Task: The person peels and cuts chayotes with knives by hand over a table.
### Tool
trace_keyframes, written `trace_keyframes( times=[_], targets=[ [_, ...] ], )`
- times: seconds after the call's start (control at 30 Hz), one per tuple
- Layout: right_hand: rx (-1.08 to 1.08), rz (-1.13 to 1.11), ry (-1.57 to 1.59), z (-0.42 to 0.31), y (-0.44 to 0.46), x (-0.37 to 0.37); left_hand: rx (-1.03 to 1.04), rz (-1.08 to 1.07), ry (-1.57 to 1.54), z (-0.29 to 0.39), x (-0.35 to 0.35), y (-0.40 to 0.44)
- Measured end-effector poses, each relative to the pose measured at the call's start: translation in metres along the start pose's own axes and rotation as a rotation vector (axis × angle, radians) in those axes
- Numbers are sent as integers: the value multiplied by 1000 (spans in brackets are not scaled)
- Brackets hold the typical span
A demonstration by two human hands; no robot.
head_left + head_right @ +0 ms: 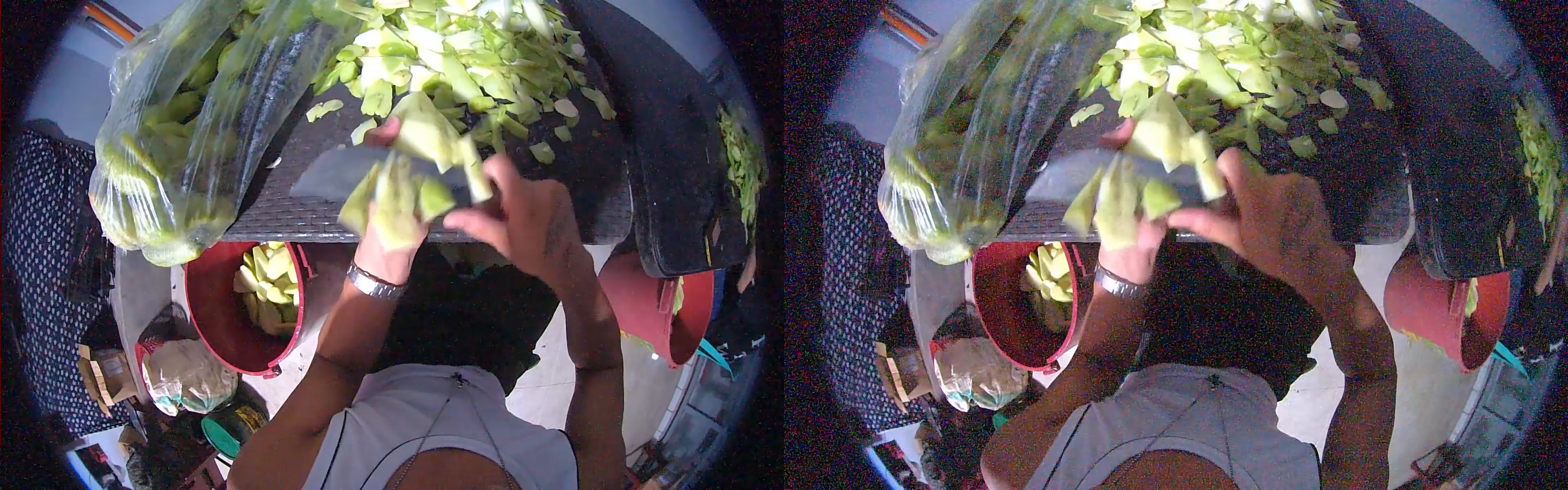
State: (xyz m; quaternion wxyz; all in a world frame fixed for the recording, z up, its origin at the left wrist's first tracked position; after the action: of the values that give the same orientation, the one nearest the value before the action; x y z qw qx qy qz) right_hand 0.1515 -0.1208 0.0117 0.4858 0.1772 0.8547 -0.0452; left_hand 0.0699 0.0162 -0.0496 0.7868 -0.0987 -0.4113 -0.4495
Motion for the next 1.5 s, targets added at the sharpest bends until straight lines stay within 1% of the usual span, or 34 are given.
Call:
trace_keyframes(
  times=[0.1,0.17,0.2,0.23,0.27,0.3,0.37,0.43,0.5,0.57,0.6,0.67,0.7,0.77,0.8,0.87,0.97,1.0,1.07,1.1,1.13,1.17,1.2,1.23,1.27,1.37,1.43,1.47,1.5],
  targets=[
    [-37,-28,93,10,10,-5,-57,127,-202,-6,-13,4],
    [55,-55,84,26,15,-12,-143,156,-320,-9,-20,11],
    [104,-65,79,36,18,-15,-246,80,-320,-9,-17,22],
    [222,-130,169,52,21,-13,-276,89,-265,-2,-10,24],
    [202,-48,49,72,25,-23,-303,100,-210,4,-3,25],
    [183,34,-64,102,26,-28,-303,99,-239,4,-5,25],
    [230,26,-81,120,30,-32,-315,117,-228,6,-10,26],
    [382,-148,118,128,30,-32,-345,139,-219,5,-12,26],
    [-22,-31,189,97,25,-23,-396,158,-214,-1,-9,26],
    [24,-71,300,67,22,-11,-432,62,-268,-9,-2,29],
    [275,-175,379,51,21,-4,-453,22,-293,-13,-1,27],
    [20,-113,311,3,14,-7,-359,72,-330,-22,-16,24],
    [34,-87,294,1,12,-3,-214,49,-149,-16,-17,18],
    [66,-34,259,2,7,4,-14,-38,343,2,-8,6],
    [58,-46,249,1,6,3,43,-102,654,11,0,3],
    [35,-73,227,-1,5,1,61,-154,733,14,1,1],
    [28,-81,197,-4,6,-5,-64,-114,34,-8,-22,0],
    [42,-58,177,0,7,-8,-103,-100,-199,-10,-18,2],
    [75,-9,140,16,11,-16,-285,-102,-343,-13,-8,10],
    [213,18,67,38,15,-15,-376,-94,-414,-11,2,14],
    [247,41,125,55,16,-17,-464,-142,-353,-10,11,16],
    [280,67,185,72,16,-20,-475,-100,-327,-10,14,15],
    [311,89,244,74,19,-26,-479,-100,-313,-10,12,16],
    [402,25,231,74,14,-26,-481,-99,-301,-10,7,18],
    [334,-7,238,60,13,-25,-488,-95,-291,-12,3,17],
    [163,-98,285,22,7,-18,-364,-151,-428,-14,4,9],
    [89,-176,359,4,4,-8,-125,-20,-410,-16,-23,3],
    [70,-159,323,2,4,-9,-97,12,-355,-18,-30,-1],
    [51,-143,287,2,5,-9,-120,13,-313,-18,-26,-1]
  ],
)
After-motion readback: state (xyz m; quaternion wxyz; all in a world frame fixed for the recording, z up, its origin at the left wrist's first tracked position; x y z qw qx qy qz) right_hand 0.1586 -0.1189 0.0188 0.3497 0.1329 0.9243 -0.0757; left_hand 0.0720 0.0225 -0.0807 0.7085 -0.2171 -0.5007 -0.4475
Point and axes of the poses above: each hand's wrist, its own y-axis towards the middle knuckle, its own x-axis out of the palm, z = x × y, the point moved 7 cm from there along y, towards the middle knuckle, and after that the axes turned 12 degrees about -z, right-handed, at the moved point
